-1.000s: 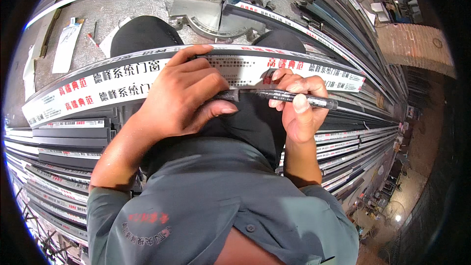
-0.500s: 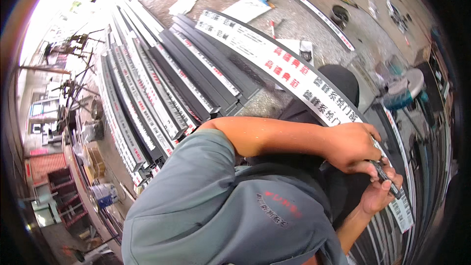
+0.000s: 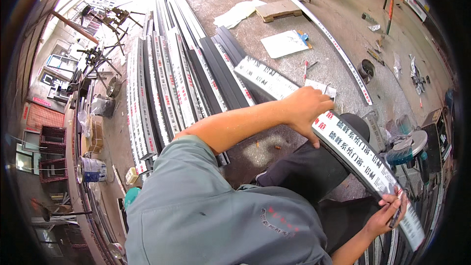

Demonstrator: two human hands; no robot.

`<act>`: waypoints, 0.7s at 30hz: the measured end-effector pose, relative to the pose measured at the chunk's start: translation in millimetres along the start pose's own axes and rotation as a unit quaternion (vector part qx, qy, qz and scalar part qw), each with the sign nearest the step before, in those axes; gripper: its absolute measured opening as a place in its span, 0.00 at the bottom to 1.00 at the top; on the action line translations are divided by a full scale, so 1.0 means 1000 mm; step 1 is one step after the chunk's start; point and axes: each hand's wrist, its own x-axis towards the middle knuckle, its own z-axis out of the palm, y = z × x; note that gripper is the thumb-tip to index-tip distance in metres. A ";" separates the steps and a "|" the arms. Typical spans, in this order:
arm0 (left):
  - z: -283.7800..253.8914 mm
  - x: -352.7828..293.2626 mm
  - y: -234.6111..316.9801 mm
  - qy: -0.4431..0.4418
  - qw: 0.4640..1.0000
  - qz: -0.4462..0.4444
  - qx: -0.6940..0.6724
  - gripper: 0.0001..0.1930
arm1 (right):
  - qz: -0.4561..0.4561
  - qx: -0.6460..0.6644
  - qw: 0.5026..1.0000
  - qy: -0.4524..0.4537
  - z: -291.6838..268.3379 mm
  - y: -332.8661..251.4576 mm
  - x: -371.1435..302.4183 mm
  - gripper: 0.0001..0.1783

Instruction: The person measures and marks metal profiles with a tape measure and marker, then uses a miter saw to cut them to length. The cut pieces are labeled and stacked nearby.

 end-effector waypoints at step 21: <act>-0.073 -0.239 -0.098 0.520 0.562 -0.553 -0.328 0.34 | 0.099 -0.123 0.963 0.217 -0.079 0.047 0.001 0.17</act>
